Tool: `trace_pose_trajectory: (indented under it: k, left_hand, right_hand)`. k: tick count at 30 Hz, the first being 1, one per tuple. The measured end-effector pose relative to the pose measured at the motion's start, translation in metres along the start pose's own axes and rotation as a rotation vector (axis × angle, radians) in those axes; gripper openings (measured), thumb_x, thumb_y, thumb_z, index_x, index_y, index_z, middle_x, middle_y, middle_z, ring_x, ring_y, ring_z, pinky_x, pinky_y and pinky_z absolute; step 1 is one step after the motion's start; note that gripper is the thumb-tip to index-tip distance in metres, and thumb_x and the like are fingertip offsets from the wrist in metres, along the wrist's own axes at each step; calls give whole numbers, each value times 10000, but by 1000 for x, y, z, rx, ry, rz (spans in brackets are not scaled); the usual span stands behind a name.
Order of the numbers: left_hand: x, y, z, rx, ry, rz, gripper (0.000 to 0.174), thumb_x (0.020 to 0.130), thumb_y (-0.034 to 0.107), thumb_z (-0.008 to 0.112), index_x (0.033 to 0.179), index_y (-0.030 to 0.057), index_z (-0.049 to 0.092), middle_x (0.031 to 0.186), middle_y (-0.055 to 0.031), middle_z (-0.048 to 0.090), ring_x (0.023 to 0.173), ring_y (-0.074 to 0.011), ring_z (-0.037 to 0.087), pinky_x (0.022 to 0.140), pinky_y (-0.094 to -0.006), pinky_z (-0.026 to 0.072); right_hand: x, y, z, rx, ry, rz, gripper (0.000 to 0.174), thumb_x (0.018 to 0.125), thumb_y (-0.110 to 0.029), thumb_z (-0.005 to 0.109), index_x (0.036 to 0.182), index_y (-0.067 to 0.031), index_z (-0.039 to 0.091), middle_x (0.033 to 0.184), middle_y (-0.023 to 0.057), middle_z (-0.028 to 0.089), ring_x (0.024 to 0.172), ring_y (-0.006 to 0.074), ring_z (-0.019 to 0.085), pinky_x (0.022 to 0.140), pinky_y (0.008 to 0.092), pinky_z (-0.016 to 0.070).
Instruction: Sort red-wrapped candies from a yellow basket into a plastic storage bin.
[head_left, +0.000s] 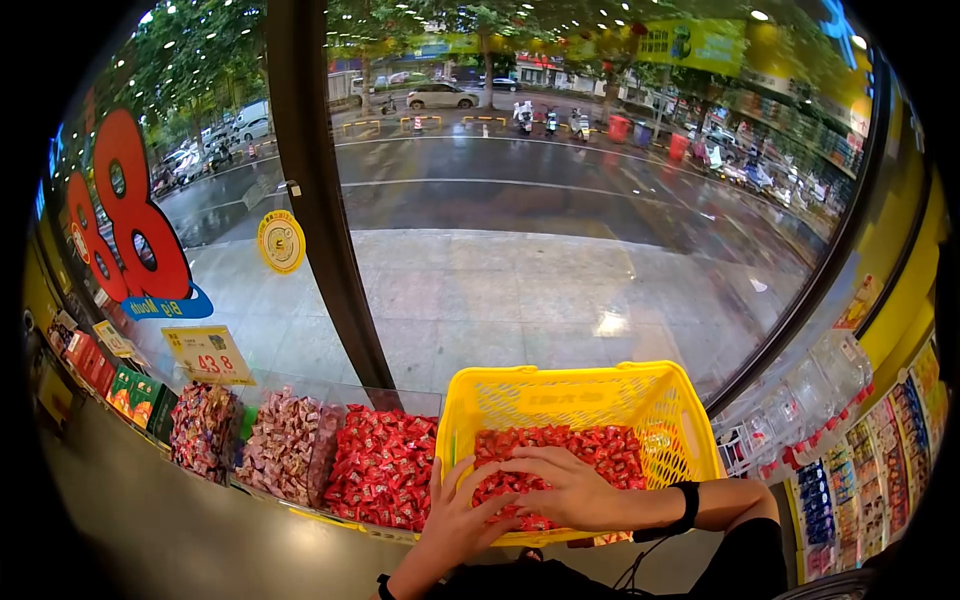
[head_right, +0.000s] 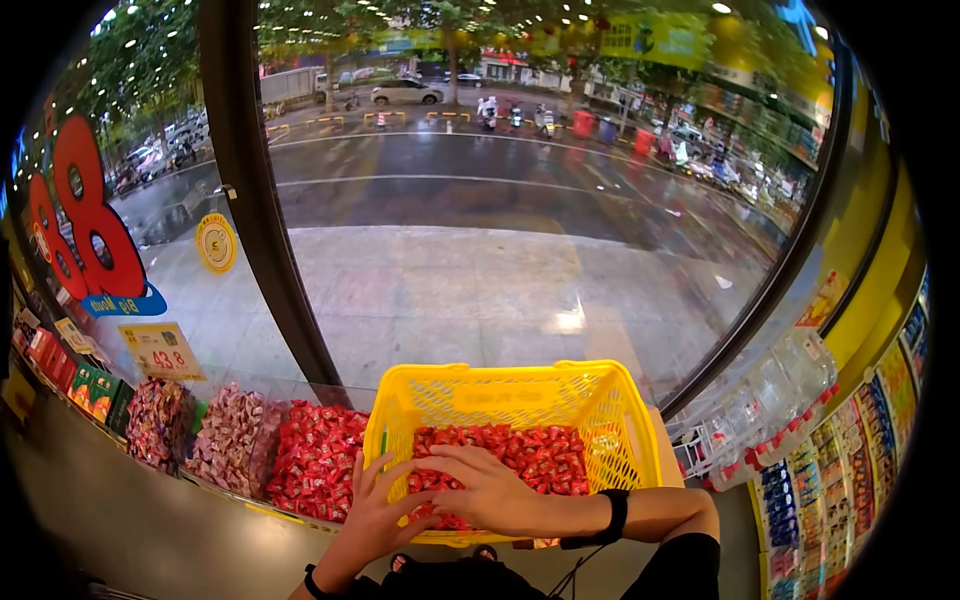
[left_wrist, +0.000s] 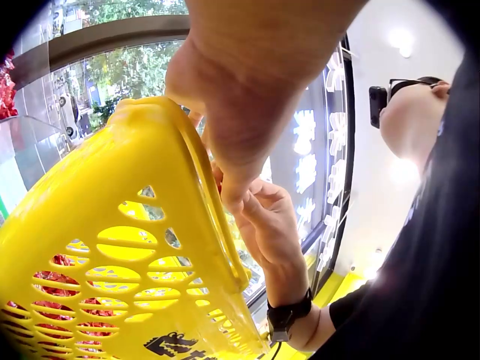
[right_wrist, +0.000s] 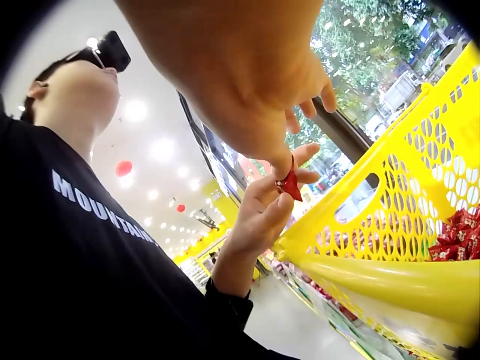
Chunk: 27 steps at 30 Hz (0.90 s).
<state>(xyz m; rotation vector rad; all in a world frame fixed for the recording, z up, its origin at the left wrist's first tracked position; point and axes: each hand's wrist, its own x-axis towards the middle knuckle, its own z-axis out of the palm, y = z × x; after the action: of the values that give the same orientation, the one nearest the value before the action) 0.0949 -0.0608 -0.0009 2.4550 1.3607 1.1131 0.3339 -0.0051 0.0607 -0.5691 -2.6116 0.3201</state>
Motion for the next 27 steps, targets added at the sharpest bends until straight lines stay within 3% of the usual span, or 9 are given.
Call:
trace_pose_trajectory:
  k: [5, 10, 15, 17, 20, 21, 24, 25, 27]
  left_hand:
    - [-4, -3, -2, -9, 15, 14, 352, 739, 277, 915, 1072, 221, 812, 1391, -30, 637, 1423, -350, 463, 1244, -690, 202]
    - [-12, -29, -26, 76, 198, -96, 243, 735, 164, 886, 961, 138, 799, 1330, -34, 688, 1411, -354, 491, 1256, -639, 240]
    - [-56, -102, -19, 254, 339, -318, 147, 773, 142, 874, 856, 93, 763, 1324, -58, 684, 1390, -370, 502, 1251, -651, 250]
    - [-83, -132, 2, 277, 284, -383, 147, 789, 157, 871, 860, 89, 762, 1313, -55, 680, 1379, -366, 509, 1240, -672, 255]
    - [-115, -154, 35, 292, 197, -479, 155, 822, 206, 859, 870, 89, 770, 1300, -73, 664, 1364, -370, 515, 1236, -684, 252]
    - [-120, -154, 43, 299, 187, -504, 154, 831, 215, 851, 870, 89, 771, 1299, -78, 660, 1364, -370, 515, 1239, -680, 251]
    - [-116, -160, 49, 342, 210, -469, 174, 842, 246, 839, 878, 87, 776, 1301, -96, 648, 1359, -365, 516, 1243, -651, 268]
    - [-112, -154, 47, 351, 208, -478, 178, 829, 239, 848, 883, 86, 776, 1292, -98, 649, 1356, -356, 517, 1238, -642, 281]
    - [-108, -147, 43, 381, 202, -479, 193, 809, 241, 860, 891, 87, 778, 1281, -104, 648, 1336, -349, 531, 1231, -618, 307]
  right_hand:
    - [4, 2, 7, 98, -1, 6, 254, 881, -201, 800, 1105, -99, 737, 1494, 131, 553, 1386, 378, 541, 1102, 506, 478]
    - [20, 23, -13, 115, -130, 130, 250, 958, -272, 765, 1127, -91, 735, 1465, 164, 572, 1310, 382, 585, 1092, 469, 491]
    - [8, 112, 13, 19, -714, 417, 458, 963, -400, 741, 1310, -105, 698, 1430, 190, 603, 1291, 395, 595, 1060, 500, 504]
    - [0, 137, 39, -9, -933, 518, 562, 962, -453, 744, 1396, -107, 664, 1450, 207, 578, 1255, 419, 606, 1064, 518, 501]
    - [-27, 162, 89, -139, -1013, 615, 662, 956, -454, 754, 1498, -116, 581, 1498, 222, 531, 1293, 440, 584, 1084, 554, 493]
    - [-30, 159, 96, -217, -1060, 588, 689, 976, -432, 738, 1554, -127, 519, 1533, 236, 484, 1365, 471, 511, 1102, 613, 472]
    - [-51, 165, 125, -307, -1037, 547, 597, 1009, -331, 698, 1534, -104, 528, 1558, 278, 433, 1424, 529, 411, 1085, 695, 459]
    - [-57, 166, 133, -313, -950, 545, 456, 1009, -247, 693, 1429, -81, 626, 1551, 278, 437, 1430, 538, 389, 1101, 693, 445]
    - [-65, 168, 141, -353, -931, 468, 354, 1001, -204, 692, 1326, -65, 690, 1536, 281, 446, 1419, 532, 400, 1102, 689, 448]
